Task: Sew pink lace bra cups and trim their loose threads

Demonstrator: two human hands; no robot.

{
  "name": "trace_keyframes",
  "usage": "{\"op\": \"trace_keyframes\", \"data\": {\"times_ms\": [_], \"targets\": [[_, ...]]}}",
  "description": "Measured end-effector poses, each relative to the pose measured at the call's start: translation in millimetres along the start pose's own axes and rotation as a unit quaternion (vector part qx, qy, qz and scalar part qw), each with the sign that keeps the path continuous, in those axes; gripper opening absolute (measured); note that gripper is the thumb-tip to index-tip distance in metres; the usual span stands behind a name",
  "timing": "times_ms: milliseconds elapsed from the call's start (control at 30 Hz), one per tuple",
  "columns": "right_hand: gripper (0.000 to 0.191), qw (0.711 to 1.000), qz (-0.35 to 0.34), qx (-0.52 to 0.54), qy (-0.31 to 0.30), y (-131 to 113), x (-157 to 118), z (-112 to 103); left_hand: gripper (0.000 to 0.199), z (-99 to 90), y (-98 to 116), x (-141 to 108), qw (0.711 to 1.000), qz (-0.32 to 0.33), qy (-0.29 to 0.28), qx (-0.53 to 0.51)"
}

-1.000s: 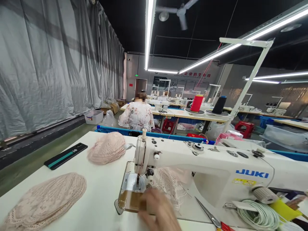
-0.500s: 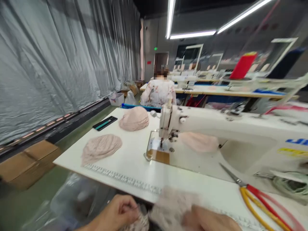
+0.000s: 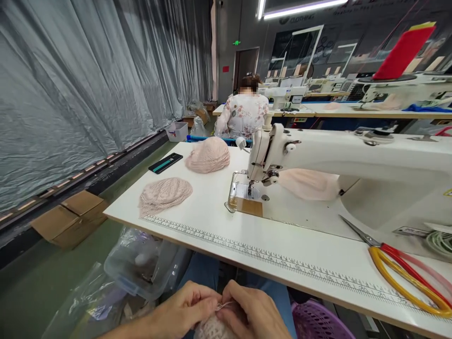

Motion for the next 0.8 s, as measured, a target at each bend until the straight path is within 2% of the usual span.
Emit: {"op": "trace_keyframes", "data": {"times_ms": [133, 267, 400, 533, 667, 800], "targets": [[0.006, 0.997, 0.058, 0.038, -0.029, 6, -3, 11, 0.047, 1.9, -7, -6, 0.997, -0.030, -0.050, -0.043], [0.008, 0.992, 0.105, 0.067, -0.029, 6, -4, 15, 0.044, 1.1, -11, -8, 0.995, -0.053, -0.055, -0.064], [0.014, 0.993, 0.097, 0.047, -0.057, -1, 4, 19, 0.047, -1.6, -18, -4, 0.996, -0.052, -0.043, -0.050], [0.020, 0.991, 0.081, 0.010, -0.104, -2, 10, 21, 0.048, -12.1, -29, 0, 0.998, -0.054, 0.019, 0.014], [0.030, 0.983, 0.091, 0.109, -0.115, 3, 2, 15, 0.050, -21.9, -34, -2, 0.996, -0.080, 0.029, 0.007], [0.029, 0.977, 0.091, 0.159, -0.111, 9, -8, 10, 0.054, -28.1, -30, -8, 0.992, -0.124, 0.005, 0.021]]}}
Point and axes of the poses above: each hand's wrist, its own x-axis towards the middle knuckle, its own z-axis out of the palm, y = z × x, the point moved 5 cm from there along x, towards the middle knuckle, and after that the axes turned 1 degree about x, right-handed, at the moved point
